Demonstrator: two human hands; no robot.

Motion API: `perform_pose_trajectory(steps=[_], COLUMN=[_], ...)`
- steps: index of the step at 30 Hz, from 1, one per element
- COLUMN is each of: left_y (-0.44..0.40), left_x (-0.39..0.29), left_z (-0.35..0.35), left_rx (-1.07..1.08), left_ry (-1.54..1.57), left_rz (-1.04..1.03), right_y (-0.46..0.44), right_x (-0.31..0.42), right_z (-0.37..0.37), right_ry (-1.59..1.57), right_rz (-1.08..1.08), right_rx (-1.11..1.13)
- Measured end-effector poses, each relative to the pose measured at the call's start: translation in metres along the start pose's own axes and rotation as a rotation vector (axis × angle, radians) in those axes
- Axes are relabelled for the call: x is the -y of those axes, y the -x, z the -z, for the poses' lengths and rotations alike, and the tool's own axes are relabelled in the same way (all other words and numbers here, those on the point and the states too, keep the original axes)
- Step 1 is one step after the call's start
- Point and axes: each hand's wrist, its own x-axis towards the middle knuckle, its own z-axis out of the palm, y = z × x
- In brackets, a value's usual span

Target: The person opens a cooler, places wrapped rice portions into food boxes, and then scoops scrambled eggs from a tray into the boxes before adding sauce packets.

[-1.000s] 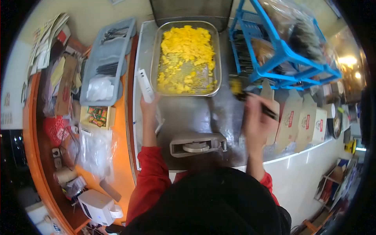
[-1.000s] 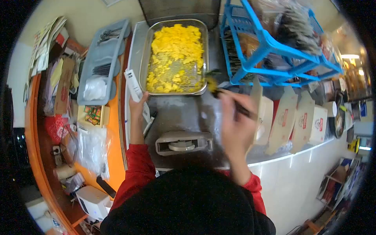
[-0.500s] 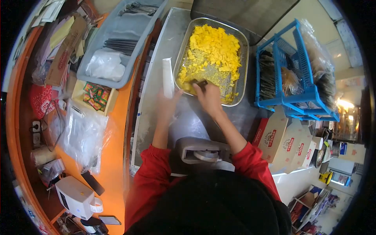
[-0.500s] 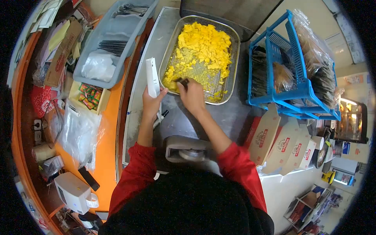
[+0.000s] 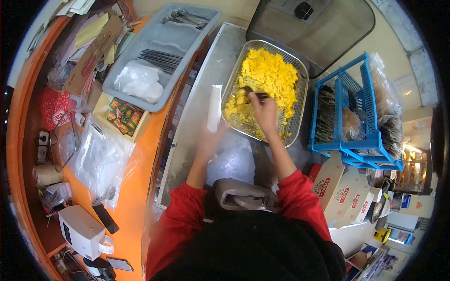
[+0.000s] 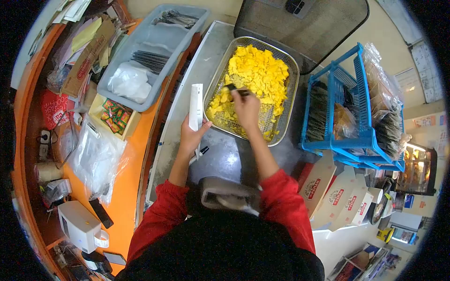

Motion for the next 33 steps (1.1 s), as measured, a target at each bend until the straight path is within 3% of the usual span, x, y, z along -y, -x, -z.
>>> perform_pose_trajectory(steps=[2,5,8,11,15,19,21,23,27,33], left_y=[-0.001,-0.003,0.004,0.007,-0.002,-0.002,-0.006,0.004,-0.016,-0.024], left_x=[0.001,0.007,-0.011,-0.022,0.006,0.003,0.006,-0.011,0.007,0.003], left_z=[-0.001,0.001,-0.003,-0.004,0.002,0.003,0.010,0.001,0.016,0.020], left_rx=[0.004,-0.003,0.006,-0.002,-0.032,-0.059,0.037,-0.031,0.079,0.098], left_ry=[-0.007,-0.028,-0.013,-0.035,-0.092,-0.174,-0.132,-0.189,-0.165,-0.188], left_rz=[-0.017,-0.046,0.019,0.031,-0.043,-0.010,-0.031,-0.042,-0.044,-0.046], right_y=[0.007,0.031,0.033,0.025,0.024,0.054,0.084,0.124,0.211,0.303], right_x=[-0.002,0.027,0.001,-0.014,-0.010,0.045,0.079,0.104,0.123,0.084], right_z=[-0.012,-0.013,-0.004,0.003,0.028,0.093,0.141,0.191,0.289,0.363], right_ry=[0.239,0.208,-0.083,-0.591,-0.889,-1.059,-1.092,-1.101,-0.937,-0.612], right_rz=[0.374,0.079,-0.235,-0.550,-0.648,-0.520,-0.429,-0.296,-0.090,-0.096], right_rx=[0.067,0.198,0.151,0.025,-0.049,-0.111,-0.169,-0.242,-0.642,-1.114])
